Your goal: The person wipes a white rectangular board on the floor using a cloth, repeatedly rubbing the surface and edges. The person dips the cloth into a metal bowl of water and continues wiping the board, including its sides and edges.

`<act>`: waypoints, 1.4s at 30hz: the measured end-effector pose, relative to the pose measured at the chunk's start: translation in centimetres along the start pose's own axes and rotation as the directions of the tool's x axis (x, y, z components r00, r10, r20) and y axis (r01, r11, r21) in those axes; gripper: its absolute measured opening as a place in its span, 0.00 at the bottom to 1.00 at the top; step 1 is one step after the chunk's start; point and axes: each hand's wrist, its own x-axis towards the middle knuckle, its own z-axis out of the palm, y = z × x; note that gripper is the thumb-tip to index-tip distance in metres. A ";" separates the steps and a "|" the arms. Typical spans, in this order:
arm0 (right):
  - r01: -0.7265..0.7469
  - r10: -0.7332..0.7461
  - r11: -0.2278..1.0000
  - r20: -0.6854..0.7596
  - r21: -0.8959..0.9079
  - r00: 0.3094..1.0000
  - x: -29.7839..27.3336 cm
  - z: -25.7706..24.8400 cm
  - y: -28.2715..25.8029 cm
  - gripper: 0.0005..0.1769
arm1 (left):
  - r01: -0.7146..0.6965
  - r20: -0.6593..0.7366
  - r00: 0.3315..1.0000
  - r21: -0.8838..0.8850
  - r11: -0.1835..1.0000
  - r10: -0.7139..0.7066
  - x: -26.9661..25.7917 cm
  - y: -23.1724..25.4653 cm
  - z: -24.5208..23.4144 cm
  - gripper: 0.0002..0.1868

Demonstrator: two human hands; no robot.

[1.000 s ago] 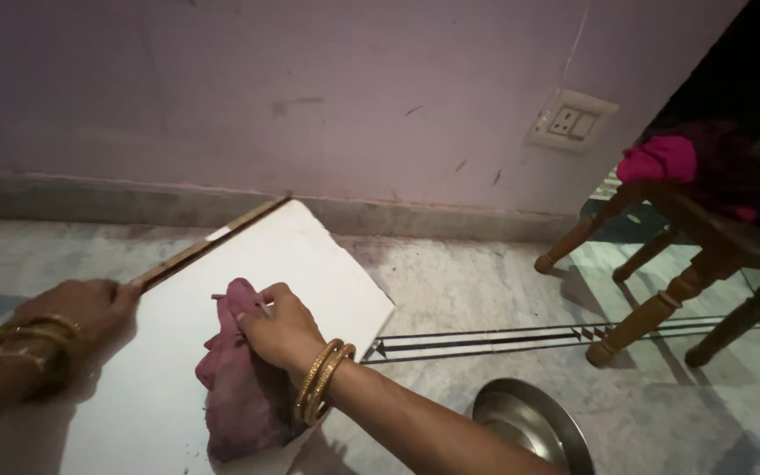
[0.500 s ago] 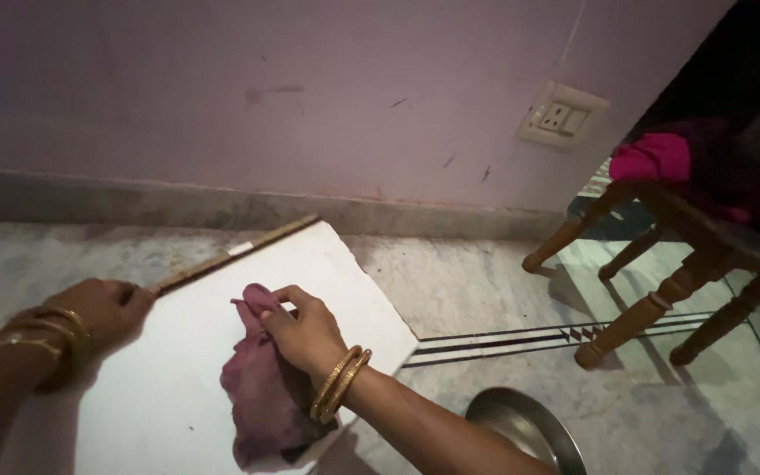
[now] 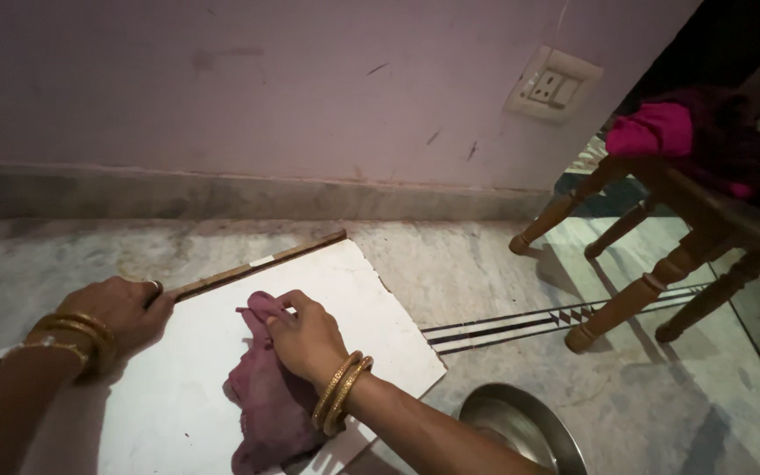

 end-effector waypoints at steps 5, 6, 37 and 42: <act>0.027 -0.027 1.000 0.019 0.009 0.999 0.2 0.7 0.4 0.19 | -0.006 -0.053 0.999 0.052 0.999 0.009 0.3 0.1 1.0 0.30; 0.019 -0.019 1.000 0.022 -0.005 1.000 0.3 0.9 0.4 0.19 | 0.002 -0.052 0.999 0.034 0.999 0.000 0.3 0.1 1.1 0.27; 0.286 -0.272 0.888 -0.089 0.361 0.958 0.7 -6.4 -2.4 0.22 | -0.105 -0.039 0.994 -0.437 0.894 0.098 3.1 -0.4 4.9 0.20; 0.308 -0.301 0.951 0.245 0.011 0.922 0.1 -1.7 -1.1 0.26 | -0.022 -0.027 1.000 -0.261 0.965 0.015 -3.6 -3.4 4.9 0.25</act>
